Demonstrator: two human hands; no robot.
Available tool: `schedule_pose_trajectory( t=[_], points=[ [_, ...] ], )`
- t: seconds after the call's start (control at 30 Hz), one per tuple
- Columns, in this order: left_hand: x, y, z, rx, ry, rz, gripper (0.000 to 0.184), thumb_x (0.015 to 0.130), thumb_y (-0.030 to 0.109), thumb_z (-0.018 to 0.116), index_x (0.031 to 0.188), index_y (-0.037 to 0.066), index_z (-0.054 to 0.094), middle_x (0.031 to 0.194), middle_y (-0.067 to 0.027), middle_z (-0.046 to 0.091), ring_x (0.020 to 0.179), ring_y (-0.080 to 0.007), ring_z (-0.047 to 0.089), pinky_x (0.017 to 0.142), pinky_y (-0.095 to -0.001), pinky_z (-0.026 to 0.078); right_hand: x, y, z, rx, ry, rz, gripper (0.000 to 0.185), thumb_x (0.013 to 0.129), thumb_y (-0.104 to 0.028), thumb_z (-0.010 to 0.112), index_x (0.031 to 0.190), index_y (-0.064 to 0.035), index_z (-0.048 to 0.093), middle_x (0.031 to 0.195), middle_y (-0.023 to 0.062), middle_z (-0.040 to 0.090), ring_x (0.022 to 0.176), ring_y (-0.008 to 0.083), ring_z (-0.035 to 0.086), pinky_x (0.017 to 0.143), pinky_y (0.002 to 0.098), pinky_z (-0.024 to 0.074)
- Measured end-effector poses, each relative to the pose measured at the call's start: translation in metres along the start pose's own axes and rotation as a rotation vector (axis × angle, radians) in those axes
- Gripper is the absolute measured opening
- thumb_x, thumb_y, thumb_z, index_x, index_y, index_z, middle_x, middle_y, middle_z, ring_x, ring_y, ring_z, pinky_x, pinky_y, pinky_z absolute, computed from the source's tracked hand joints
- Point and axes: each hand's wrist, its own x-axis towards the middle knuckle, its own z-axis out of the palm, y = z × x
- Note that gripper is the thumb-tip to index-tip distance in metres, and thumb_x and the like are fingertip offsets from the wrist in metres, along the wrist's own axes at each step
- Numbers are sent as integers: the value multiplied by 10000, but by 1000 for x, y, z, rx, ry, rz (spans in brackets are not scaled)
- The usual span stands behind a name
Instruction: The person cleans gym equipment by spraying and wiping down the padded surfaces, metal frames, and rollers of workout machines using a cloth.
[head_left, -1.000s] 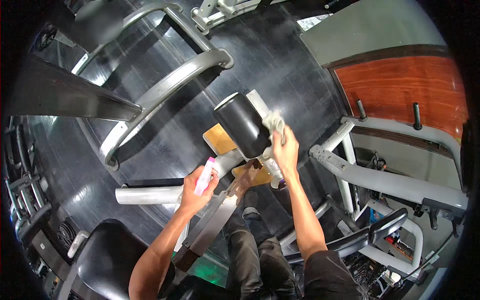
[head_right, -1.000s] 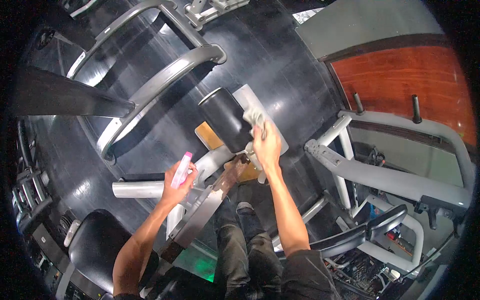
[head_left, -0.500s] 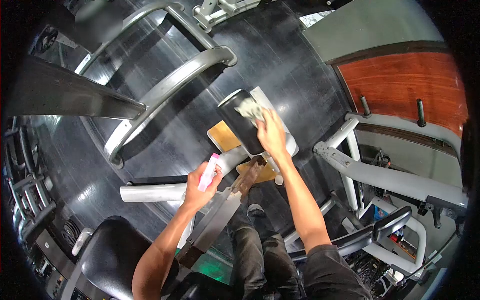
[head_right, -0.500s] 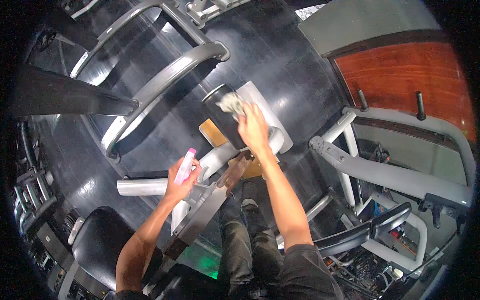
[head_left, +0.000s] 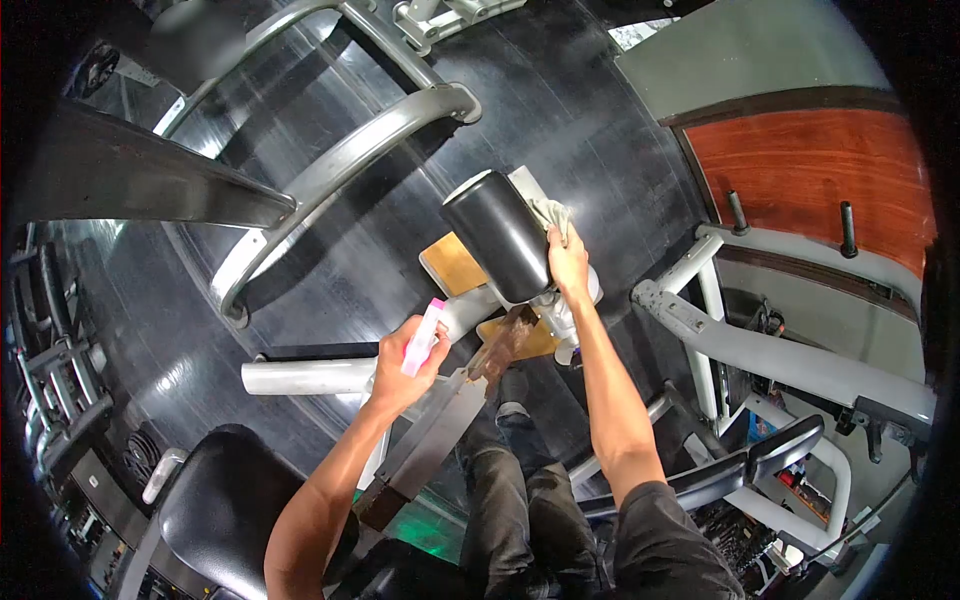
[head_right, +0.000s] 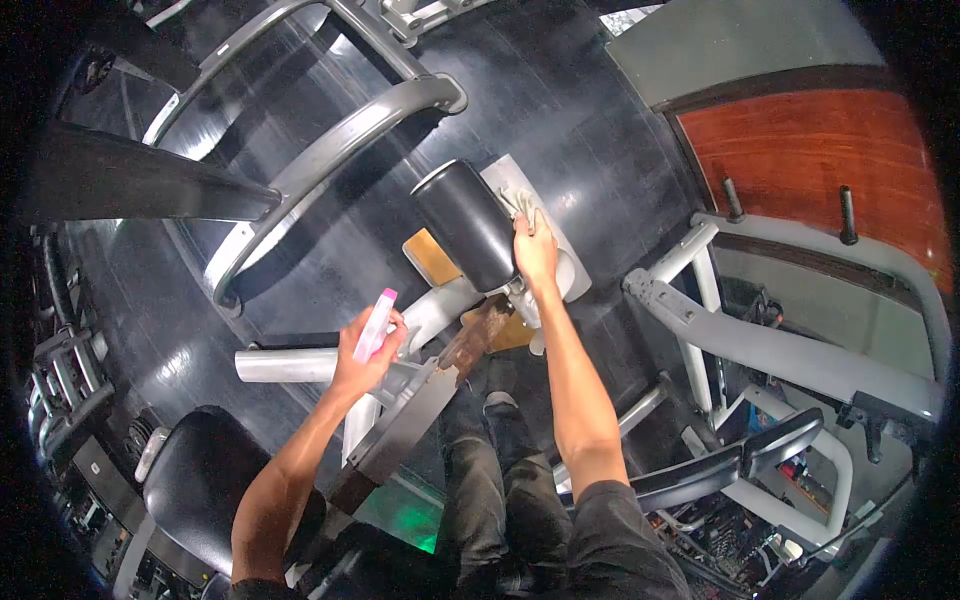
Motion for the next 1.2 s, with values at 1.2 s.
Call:
schedule_pose_trajectory(
  t=[1.2],
  points=[
    [-2,17,4,1,-12,49,85,887,29,655,953,70,620,685,16,602,541,-40,545,481,-225,451,-102,-16,-42,-404,-3,-631,479,734,-54,667,1204,-148,654,1138,127,603,1037,345,583,865,414,485]
  ],
)
